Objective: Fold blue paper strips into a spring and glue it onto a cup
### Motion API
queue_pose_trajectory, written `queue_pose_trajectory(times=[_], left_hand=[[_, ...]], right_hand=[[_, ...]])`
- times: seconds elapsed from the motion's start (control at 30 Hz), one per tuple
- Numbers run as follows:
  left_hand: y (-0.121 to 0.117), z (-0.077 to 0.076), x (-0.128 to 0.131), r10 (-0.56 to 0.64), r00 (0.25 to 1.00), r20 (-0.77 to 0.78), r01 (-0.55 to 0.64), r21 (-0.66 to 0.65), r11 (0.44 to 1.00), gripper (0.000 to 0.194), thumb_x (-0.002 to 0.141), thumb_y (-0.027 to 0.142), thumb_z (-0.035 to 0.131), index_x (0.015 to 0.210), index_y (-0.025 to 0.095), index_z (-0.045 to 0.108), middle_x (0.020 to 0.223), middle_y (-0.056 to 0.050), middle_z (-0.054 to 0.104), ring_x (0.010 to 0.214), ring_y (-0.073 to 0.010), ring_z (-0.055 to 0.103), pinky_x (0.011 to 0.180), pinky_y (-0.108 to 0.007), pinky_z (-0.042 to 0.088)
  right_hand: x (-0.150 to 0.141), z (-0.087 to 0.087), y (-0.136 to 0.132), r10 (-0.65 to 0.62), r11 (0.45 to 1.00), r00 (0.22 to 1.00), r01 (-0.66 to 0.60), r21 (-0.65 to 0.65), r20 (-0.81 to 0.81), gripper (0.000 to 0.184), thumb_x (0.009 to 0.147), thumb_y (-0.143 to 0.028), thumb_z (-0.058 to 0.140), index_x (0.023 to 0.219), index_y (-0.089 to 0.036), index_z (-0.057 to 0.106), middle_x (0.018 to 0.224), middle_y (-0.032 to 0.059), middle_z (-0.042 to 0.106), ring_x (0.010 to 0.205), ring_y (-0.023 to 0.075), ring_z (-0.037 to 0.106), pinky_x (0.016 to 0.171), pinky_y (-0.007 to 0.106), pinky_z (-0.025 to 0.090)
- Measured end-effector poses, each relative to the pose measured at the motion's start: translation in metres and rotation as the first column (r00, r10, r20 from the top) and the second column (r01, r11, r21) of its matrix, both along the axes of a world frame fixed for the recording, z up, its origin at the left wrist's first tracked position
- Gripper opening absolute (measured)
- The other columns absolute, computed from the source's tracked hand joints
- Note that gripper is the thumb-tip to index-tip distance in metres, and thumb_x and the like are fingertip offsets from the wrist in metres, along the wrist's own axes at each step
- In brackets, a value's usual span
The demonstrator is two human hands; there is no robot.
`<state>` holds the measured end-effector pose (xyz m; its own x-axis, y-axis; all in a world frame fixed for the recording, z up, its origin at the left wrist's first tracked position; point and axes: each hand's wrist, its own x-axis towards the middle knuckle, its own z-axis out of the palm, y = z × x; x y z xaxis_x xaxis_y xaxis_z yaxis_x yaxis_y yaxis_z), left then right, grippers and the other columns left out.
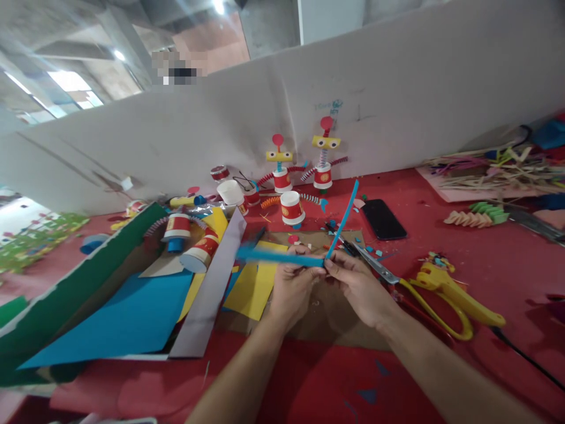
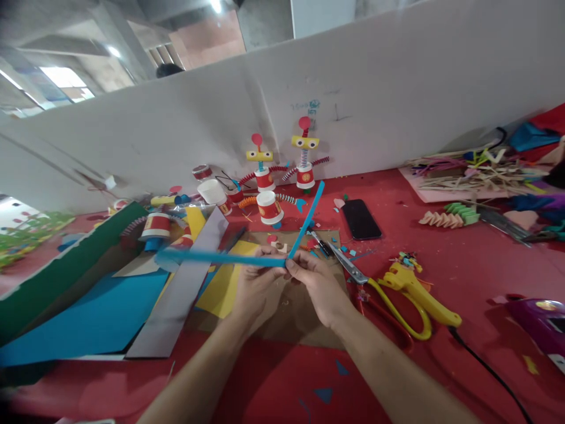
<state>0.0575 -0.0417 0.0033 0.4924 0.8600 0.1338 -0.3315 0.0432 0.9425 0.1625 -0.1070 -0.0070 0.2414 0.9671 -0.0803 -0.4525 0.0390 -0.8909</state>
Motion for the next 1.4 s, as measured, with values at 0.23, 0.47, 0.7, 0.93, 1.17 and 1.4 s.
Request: queue_pose_trajectory(times=[0.23,0.47,0.7,0.93,1.17,1.4], left_hand=[[0.004,-0.008,-0.004,0.078,0.99,-0.119,-0.049,0.23,0.972,0.012,0.063,0.021,0.078,0.074,0.022,0.074,0.085,-0.005,0.062,0.087,-0.0193,0.058,0.078,-0.031,0.048],[0.005,-0.007,-0.008,0.016,0.987,-0.159,0.045,0.371,0.928,0.011,0.069,0.02,0.074,0.079,0.023,0.072,0.083,-0.005,0.065,0.084,-0.0199,0.059,0.08,-0.034,0.046],[0.007,0.001,-0.012,0.03,0.985,-0.169,0.036,0.376,0.926,0.006,0.067,0.022,0.076,0.072,0.022,0.073,0.08,-0.006,0.063,0.082,-0.0198,0.057,0.077,-0.031,0.045],[0.003,-0.005,-0.006,0.051,0.995,-0.084,-0.034,0.189,0.981,0.007,0.066,0.024,0.077,0.062,0.022,0.071,0.076,-0.004,0.059,0.085,-0.0191,0.054,0.08,-0.03,0.045],[-0.002,-0.004,-0.004,0.003,0.995,-0.1,0.006,0.086,0.996,0.009,0.063,0.02,0.077,0.07,0.021,0.071,0.075,-0.003,0.063,0.074,-0.0159,0.057,0.071,-0.028,0.047],[-0.006,-0.001,0.002,-0.101,0.994,0.035,0.106,-0.212,0.971,0.013,0.066,0.022,0.075,0.077,0.017,0.072,0.081,-0.003,0.07,0.075,-0.0139,0.061,0.072,-0.026,0.048]], right_hand=[[0.002,0.001,0.0,-0.083,0.996,0.991,0.081,0.02,0.106,0.025,0.075,-0.041,0.067,0.063,-0.02,0.059,0.066,-0.0022,0.051,0.066,0.0137,0.044,0.067,0.026,0.036],[0.001,0.004,-0.001,-0.096,0.994,0.993,0.091,0.067,0.073,0.025,0.073,-0.037,0.069,0.058,-0.02,0.057,0.064,-0.0027,0.052,0.068,0.0142,0.046,0.071,0.027,0.036],[0.0,0.002,-0.002,-0.089,0.995,0.991,0.085,0.05,0.097,0.024,0.072,-0.04,0.071,0.061,-0.02,0.063,0.064,-0.0014,0.056,0.067,0.0145,0.048,0.071,0.029,0.038],[0.005,0.006,-0.002,-0.068,0.998,0.985,0.068,0.008,0.16,0.022,0.072,-0.041,0.07,0.064,-0.02,0.067,0.065,-0.0012,0.057,0.068,0.0141,0.05,0.071,0.028,0.039],[0.004,0.006,-0.002,-0.129,0.992,0.973,0.125,0.035,0.193,0.026,0.07,-0.042,0.071,0.057,-0.02,0.062,0.06,-0.0019,0.056,0.064,0.0138,0.049,0.066,0.028,0.038],[0.004,-0.003,0.001,-0.239,0.969,0.933,0.248,0.001,0.27,0.02,0.074,-0.04,0.068,0.07,-0.02,0.069,0.07,0.0011,0.067,0.071,0.0175,0.058,0.071,0.031,0.043]])
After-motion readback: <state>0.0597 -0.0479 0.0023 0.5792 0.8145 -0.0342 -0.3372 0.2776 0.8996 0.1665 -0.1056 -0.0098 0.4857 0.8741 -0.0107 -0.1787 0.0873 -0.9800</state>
